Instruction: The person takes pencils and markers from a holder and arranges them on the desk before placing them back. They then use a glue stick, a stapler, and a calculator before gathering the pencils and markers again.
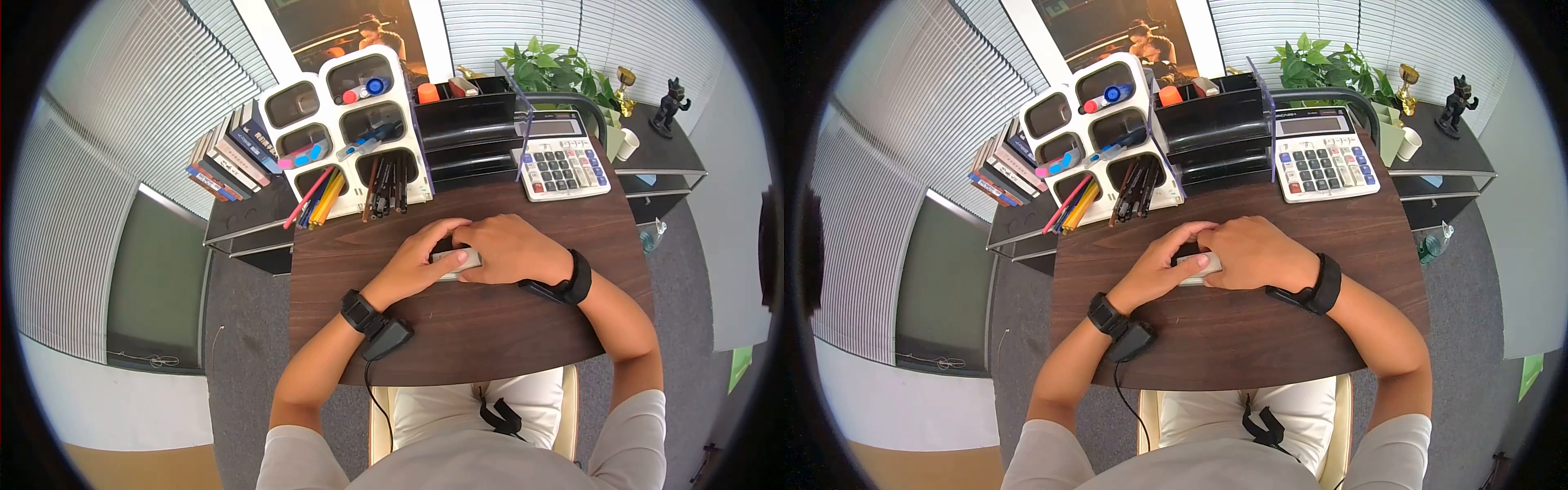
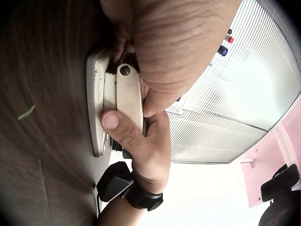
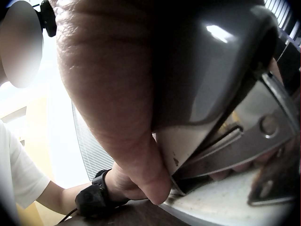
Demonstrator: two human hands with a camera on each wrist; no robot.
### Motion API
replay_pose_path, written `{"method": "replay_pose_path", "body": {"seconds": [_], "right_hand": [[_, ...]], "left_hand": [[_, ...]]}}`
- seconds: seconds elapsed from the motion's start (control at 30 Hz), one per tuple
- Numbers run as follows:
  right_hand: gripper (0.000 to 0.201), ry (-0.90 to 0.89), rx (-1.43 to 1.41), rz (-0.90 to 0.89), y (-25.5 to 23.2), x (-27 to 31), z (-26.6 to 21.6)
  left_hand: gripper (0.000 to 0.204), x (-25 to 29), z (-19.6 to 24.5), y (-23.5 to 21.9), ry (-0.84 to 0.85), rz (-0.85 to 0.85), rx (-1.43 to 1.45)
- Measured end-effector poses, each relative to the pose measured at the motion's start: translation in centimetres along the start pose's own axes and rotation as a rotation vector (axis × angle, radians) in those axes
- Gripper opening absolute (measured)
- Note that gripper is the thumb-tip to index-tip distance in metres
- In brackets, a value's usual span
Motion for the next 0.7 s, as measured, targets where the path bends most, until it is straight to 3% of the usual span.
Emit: {"method": "replay_pose_path", "body": {"seconds": [0.7], "right_hand": [[0.036,0.008,0.009,-0.011,0.02,-0.02,0.02]], "left_hand": [[0.048,0.01,-0.05,0.02,-0.001,-0.009,-0.003]]}}
Point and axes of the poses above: each hand's wrist, its own x-axis away from the middle knuckle, its own y-axis out of the palm, z = x × y, the point moved 4 cm from there along -x, towards the middle knuckle, and after that the axes turned 14 degrees about y, right-handed, at the moved point
